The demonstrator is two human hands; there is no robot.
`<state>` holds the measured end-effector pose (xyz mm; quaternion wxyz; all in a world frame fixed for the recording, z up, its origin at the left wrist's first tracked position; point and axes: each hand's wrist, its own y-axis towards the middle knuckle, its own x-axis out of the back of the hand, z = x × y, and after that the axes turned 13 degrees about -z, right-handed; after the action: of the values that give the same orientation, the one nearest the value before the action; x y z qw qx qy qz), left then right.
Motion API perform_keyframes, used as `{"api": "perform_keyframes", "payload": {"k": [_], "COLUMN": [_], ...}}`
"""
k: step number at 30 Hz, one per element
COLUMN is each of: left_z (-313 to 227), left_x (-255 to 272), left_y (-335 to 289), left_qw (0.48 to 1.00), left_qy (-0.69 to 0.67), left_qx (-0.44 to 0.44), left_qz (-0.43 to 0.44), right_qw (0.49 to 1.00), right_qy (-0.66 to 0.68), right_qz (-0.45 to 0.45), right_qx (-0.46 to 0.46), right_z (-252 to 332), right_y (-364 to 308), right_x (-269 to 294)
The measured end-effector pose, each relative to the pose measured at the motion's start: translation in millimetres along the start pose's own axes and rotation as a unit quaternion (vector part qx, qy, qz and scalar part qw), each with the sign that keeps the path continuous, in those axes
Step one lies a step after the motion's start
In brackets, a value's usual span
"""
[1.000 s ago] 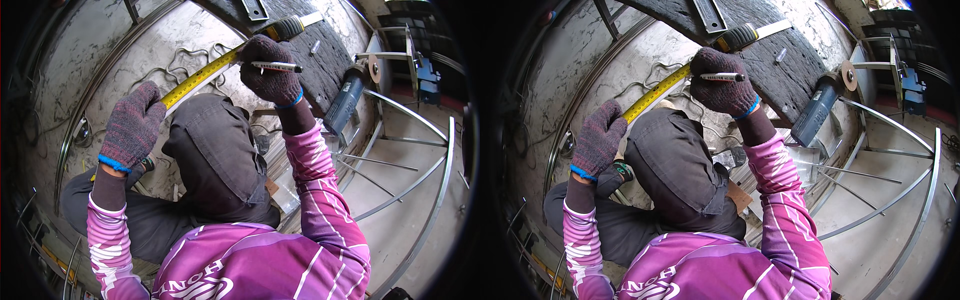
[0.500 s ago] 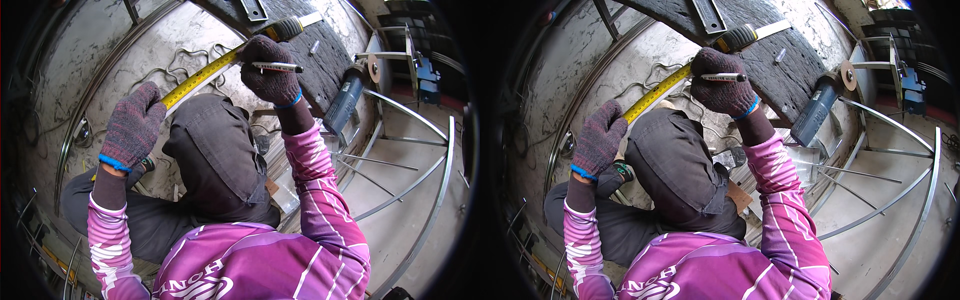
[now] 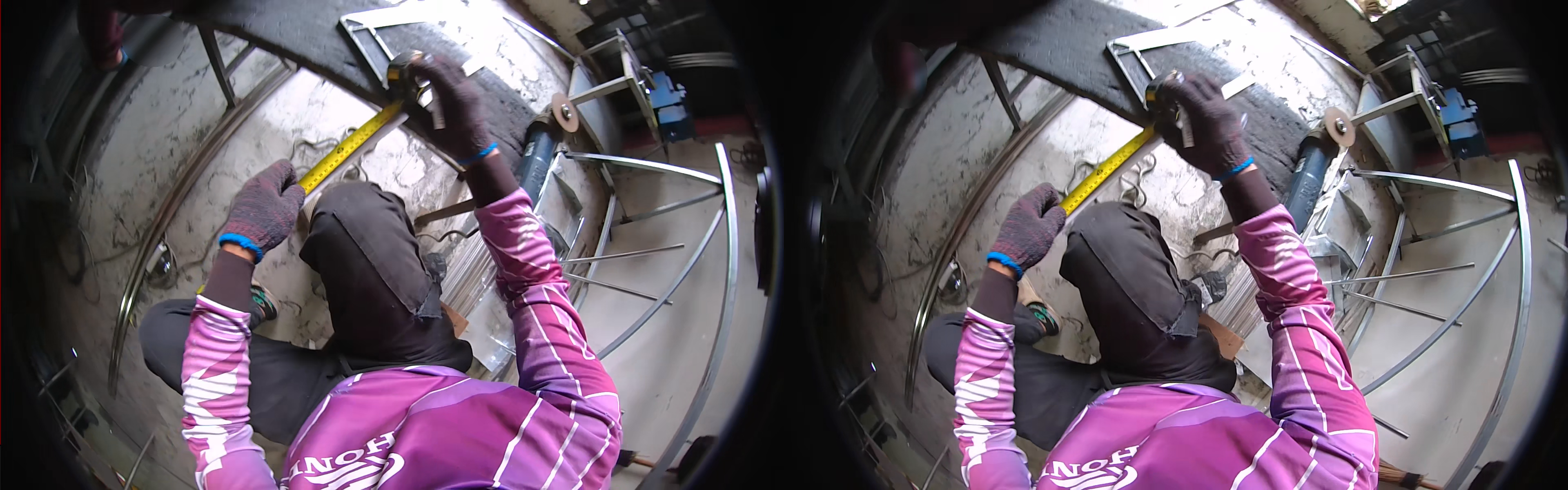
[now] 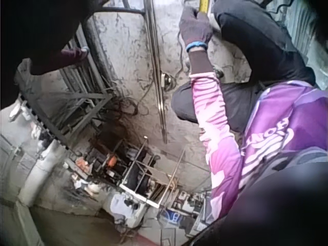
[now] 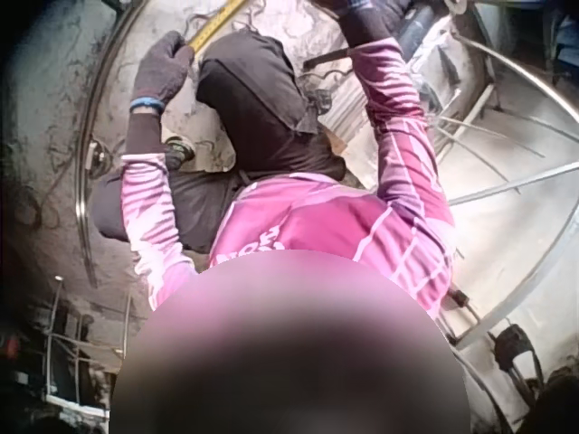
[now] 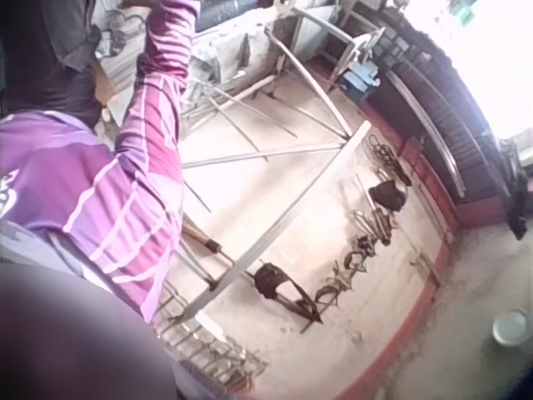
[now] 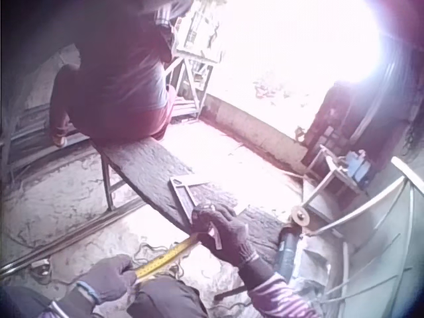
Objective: The person cuts and marks metal strips using an angle grinder, a tape measure, a square, and a pen.
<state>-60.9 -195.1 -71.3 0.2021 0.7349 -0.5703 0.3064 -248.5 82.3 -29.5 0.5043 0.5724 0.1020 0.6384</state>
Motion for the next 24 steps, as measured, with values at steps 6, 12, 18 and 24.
{"api": "perform_keyframes", "payload": {"k": [6, 12, 18, 24], "left_z": [-7.7, -11.8, -12.1, -20.0], "left_x": [-9.9, -8.9, -12.0, -14.4], "left_y": [11.4, 14.2, 20.0, 29.7], "left_qw": [1.0, 0.999, 0.998, 0.998], "left_qy": [0.0, 0.045, 0.053, 0.057], "left_qx": [-0.013, 0.027, 0.04, 0.027], "left_qz": [-0.015, 0.01, 0.018, 0.008], "right_qw": [0.994, 0.98, 0.931, 0.952], "right_qy": [-0.068, -0.109, -0.149, -0.212], "right_qz": [0.07, 0.167, 0.315, 0.214], "right_qx": [0.057, -0.013, -0.111, -0.054], "right_z": [-21.3, -29.1, -28.3, -26.3], "right_y": [20.2, 55.5, 67.6, 54.2], "right_x": [-5.7, -7.6, -35.1, -16.5]}}
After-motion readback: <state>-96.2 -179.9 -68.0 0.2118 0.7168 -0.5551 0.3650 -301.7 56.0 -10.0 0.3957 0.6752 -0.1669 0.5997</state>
